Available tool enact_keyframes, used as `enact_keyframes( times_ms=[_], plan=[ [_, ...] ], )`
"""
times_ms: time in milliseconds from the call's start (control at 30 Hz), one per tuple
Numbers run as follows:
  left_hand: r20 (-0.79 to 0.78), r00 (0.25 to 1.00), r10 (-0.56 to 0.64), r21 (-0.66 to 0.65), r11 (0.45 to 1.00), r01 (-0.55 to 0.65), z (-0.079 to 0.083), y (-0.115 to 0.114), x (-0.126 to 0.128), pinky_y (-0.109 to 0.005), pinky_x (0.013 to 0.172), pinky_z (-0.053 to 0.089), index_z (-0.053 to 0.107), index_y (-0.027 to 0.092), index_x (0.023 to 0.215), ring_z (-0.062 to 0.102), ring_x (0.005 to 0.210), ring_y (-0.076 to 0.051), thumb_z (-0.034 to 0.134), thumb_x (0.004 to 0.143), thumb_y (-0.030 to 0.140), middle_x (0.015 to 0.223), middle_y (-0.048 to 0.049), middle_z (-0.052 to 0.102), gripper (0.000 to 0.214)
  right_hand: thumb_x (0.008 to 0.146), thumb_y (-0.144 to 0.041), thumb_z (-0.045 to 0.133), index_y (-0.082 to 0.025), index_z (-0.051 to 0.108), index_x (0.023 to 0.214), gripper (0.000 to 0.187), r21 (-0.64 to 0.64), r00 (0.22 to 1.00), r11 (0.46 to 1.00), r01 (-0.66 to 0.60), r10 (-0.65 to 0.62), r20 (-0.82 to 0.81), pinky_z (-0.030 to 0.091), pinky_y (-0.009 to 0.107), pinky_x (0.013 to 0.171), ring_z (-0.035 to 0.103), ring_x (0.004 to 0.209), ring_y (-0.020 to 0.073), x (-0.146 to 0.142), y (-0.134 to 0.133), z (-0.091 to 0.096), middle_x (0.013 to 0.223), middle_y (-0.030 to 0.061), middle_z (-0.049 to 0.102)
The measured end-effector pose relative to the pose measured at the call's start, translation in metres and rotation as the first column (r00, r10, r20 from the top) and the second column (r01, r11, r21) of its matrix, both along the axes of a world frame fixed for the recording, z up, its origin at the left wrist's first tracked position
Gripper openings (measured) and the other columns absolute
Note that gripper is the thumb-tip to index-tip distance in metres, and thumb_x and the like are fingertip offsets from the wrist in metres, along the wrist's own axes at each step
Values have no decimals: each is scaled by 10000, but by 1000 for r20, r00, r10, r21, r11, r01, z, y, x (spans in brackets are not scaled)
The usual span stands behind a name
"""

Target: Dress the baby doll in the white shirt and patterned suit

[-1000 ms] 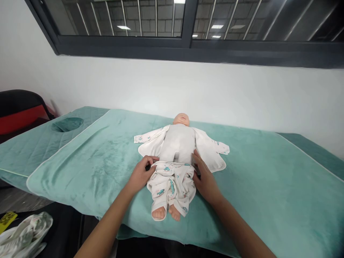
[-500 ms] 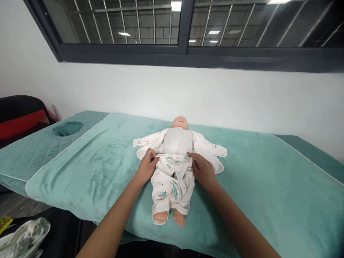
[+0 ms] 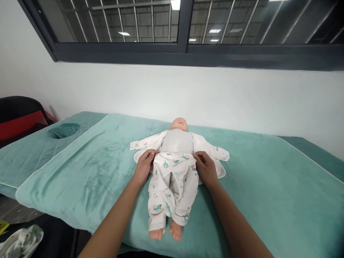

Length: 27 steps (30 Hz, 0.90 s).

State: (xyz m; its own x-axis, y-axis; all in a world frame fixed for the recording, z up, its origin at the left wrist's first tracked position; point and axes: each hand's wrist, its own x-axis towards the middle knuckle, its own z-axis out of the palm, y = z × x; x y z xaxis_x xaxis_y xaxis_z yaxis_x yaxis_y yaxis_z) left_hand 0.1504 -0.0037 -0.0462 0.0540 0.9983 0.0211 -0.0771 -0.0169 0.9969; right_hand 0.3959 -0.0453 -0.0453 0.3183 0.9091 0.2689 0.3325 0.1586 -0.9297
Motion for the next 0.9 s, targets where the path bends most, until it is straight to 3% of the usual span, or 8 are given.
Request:
enact_keyframes(
  times_ms=[133, 233, 333, 500, 600, 733, 800, 900],
  plan=[
    [-93, 994, -59, 5, 998, 60, 4, -2, -2, -271, 754, 434, 695, 194, 930, 584, 867, -187, 610, 821, 470, 931, -22, 679, 309, 883, -420, 548, -215, 564, 773, 234, 118, 989, 982, -145, 140, 48, 454, 291, 718, 544, 812, 180, 3, -4, 4, 856, 23, 588],
    [-198, 974, -111, 108, 985, 134, 6, -2, -2, -297, 826, 441, 694, 209, 976, 590, 946, -206, 632, 811, 432, 1007, -37, 667, 284, 827, -372, 647, -223, 542, 783, 188, 212, 972, 953, -215, 187, 144, 467, 341, 855, 556, 995, 216, 5, -5, 6, 1037, 59, 579],
    [-287, 953, -99, 243, 955, 172, 7, 2, -1, -298, 878, 438, 687, 226, 985, 559, 1098, -220, 641, 808, 362, 1186, -65, 597, 228, 818, -323, 677, -229, 538, 829, 168, 242, 952, 944, -225, 161, 261, 429, 396, 963, 546, 1107, 240, 5, -6, 5, 1160, 81, 572],
    [-394, 913, -107, 338, 907, 252, 18, 14, 10, -332, 1016, 379, 621, 215, 836, 481, 1270, -240, 599, 846, 366, 1346, -75, 537, 153, 890, -290, 569, -245, 581, 985, 105, 276, 912, 941, -194, 70, 404, 441, 427, 979, 540, 1158, 253, -3, -4, 8, 1230, 99, 577],
    [-536, 842, -53, 360, 888, 285, 31, 22, 18, -344, 967, 386, 575, 225, 826, 566, 1131, -234, 498, 904, 376, 1230, -66, 624, 187, 921, -307, 526, -235, 601, 928, 104, 272, 904, 949, -161, 31, 427, 410, 421, 1020, 521, 1206, 253, -10, 2, 12, 1270, 99, 576],
    [-665, 745, 53, 322, 921, 221, 47, 40, 25, -315, 722, 384, 542, 248, 847, 579, 761, -222, 419, 930, 403, 779, -13, 642, 215, 941, -381, 475, -235, 611, 941, 199, 139, 926, 987, -81, 23, 377, 442, 402, 941, 575, 1125, 255, -9, 17, 22, 1211, 89, 635],
    [-652, 754, 79, 319, 931, 178, 50, 52, 28, -297, 675, 347, 528, 248, 802, 537, 700, -214, 441, 914, 413, 687, 3, 585, 218, 938, -412, 455, -249, 618, 973, 234, 51, 907, 998, -38, 13, 421, 462, 376, 811, 618, 933, 248, -4, 30, 28, 1007, 69, 692],
    [-572, 819, 47, 271, 953, 135, 46, 72, 34, -286, 657, 326, 529, 237, 754, 496, 662, -193, 507, 872, 417, 630, 22, 541, 216, 900, -430, 476, -253, 604, 863, 221, -21, 906, 998, 62, -47, 421, 407, 322, 658, 555, 702, 218, 6, 54, 33, 714, 17, 635]
  ],
)
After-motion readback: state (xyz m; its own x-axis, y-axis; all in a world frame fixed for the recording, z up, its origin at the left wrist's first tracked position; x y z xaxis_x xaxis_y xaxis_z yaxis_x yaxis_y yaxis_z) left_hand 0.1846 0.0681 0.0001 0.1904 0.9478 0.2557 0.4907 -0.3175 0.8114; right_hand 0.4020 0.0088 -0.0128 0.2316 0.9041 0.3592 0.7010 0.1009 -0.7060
